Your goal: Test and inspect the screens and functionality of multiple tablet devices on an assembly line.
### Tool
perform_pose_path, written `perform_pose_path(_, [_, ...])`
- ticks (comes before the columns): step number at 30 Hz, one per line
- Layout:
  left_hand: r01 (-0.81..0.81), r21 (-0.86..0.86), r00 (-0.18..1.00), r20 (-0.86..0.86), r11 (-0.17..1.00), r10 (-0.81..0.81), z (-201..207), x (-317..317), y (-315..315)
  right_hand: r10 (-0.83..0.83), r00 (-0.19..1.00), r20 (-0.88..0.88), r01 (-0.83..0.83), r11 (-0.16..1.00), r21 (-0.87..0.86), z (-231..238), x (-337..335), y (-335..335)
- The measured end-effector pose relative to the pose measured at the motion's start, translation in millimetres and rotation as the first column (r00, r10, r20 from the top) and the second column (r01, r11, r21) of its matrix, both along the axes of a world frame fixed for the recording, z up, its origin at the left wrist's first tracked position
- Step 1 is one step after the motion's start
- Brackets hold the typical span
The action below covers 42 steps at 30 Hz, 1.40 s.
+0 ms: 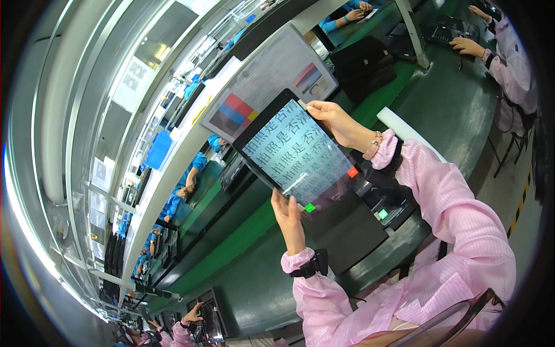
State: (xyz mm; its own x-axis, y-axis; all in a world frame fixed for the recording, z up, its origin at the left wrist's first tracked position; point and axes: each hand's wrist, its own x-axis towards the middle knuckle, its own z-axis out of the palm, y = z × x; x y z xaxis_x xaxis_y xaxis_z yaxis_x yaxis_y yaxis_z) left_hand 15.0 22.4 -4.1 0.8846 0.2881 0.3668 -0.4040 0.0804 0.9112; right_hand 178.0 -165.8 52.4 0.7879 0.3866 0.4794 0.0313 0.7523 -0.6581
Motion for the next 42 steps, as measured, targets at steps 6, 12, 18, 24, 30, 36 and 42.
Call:
perform_pose_path(6, [-0.188,-0.093,0.979,0.055,0.978,0.194,28.8,3.8,-12.5,0.021,1.000,-0.003,-0.021,0.998,-0.057,-12.1,-31.1,-18.6])
perform_pose_path(12, [-0.268,-0.082,0.961,0.045,0.960,0.272,35.1,-6.7,-25.4,-0.057,0.998,0.011,0.058,0.995,-0.075,-24.3,-49.0,-28.0])
perform_pose_path(18, [-0.278,0.071,0.958,0.087,0.958,0.272,26.6,-15.6,-31.6,-0.084,0.996,0.011,0.085,0.994,-0.063,-26.6,-67.0,-38.3])
perform_pose_path(24, [-0.169,-0.048,0.984,0.052,0.984,0.171,22.2,-41.7,-42.3,0.017,1.000,0.003,-0.017,1.000,-0.012,-24.9,-81.0,-50.8])
perform_pose_path(30, [0.007,0.124,0.997,0.079,0.992,-0.017,-11.6,-89.4,-62.0,-0.042,0.999,0.027,0.043,0.999,-0.008,-7.4,-101.8,-58.1])
perform_pose_path(36, [0.038,0.094,0.995,-0.100,0.995,-0.029,-42.7,-120.5,-59.0,-0.067,0.997,0.043,0.067,0.998,0.015,-2.7,-115.4,-61.9])
perform_pose_path(42, [0.214,-0.100,0.971,-0.082,0.972,-0.223,-53.0,-128.2,-49.7,0.026,1.000,0.004,-0.026,0.999,0.024,-1.4,-118.9,-56.5])
